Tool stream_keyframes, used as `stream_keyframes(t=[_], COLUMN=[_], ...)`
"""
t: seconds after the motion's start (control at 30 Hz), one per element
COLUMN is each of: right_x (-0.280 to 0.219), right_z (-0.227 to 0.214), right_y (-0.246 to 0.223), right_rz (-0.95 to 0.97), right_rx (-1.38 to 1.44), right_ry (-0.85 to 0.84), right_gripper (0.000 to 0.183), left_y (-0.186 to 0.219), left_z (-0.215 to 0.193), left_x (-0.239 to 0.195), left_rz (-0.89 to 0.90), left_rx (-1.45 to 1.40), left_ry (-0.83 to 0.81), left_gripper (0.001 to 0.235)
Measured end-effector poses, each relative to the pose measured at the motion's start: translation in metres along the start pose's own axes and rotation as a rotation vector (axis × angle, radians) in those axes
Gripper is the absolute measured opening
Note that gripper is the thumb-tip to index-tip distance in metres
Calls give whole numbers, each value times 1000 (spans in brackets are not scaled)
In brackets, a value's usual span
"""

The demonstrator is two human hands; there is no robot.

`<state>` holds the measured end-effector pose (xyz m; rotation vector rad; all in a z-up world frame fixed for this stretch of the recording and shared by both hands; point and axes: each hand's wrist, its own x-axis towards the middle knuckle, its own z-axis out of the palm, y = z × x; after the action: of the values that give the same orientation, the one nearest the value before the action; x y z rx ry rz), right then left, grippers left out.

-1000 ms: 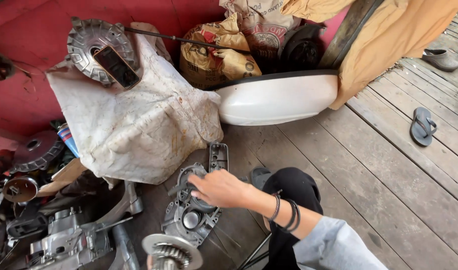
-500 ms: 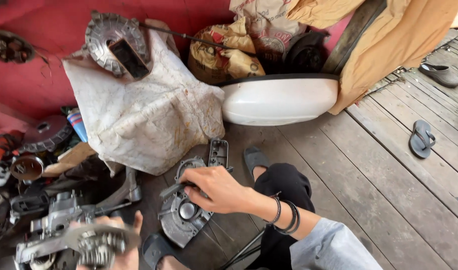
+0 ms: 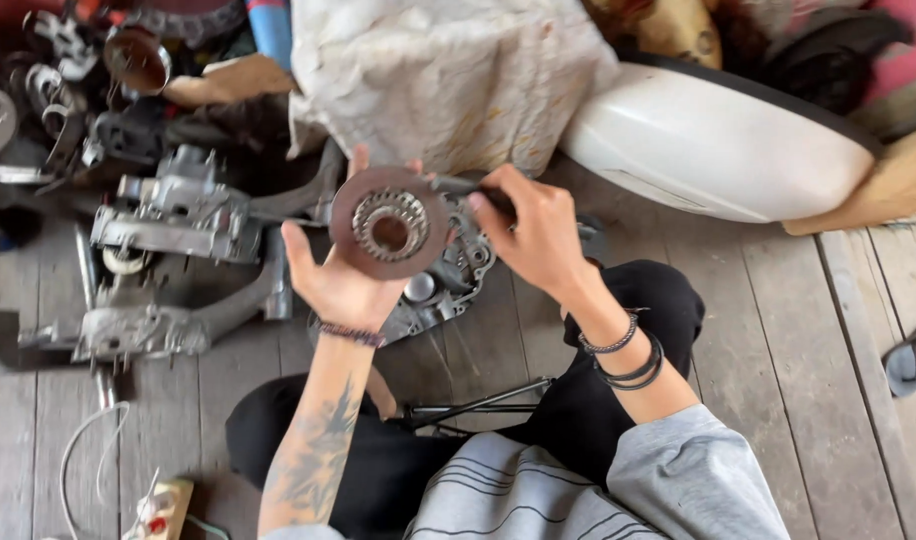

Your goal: Inspecting a gear assembly and using a tool to work on a motorcycle engine casing.

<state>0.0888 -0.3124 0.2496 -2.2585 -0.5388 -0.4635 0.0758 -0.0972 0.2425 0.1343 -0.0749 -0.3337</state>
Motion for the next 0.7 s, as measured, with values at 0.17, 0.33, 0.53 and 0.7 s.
stream_keyframes(t=[0.17,0.33,0.53,0.7], right_x=[4,6,-1,-9], right_z=[5,6,35,47], right_y=[-4,-12,-28,-16], right_rz=[12,19,222,437], right_rx=[28,169,244,670], right_ry=[84,-15,-202,-362], right_gripper=[24,36,28,47], left_y=[5,1,-15,-13], left_z=[-1,-4,-27,-34], left_x=[-1,-2,14,24], left_rz=[81,154,307,329], left_rx=[-7,73,223,295], left_ry=[-15,-184,-206,-200], left_gripper=[100,83,74,65])
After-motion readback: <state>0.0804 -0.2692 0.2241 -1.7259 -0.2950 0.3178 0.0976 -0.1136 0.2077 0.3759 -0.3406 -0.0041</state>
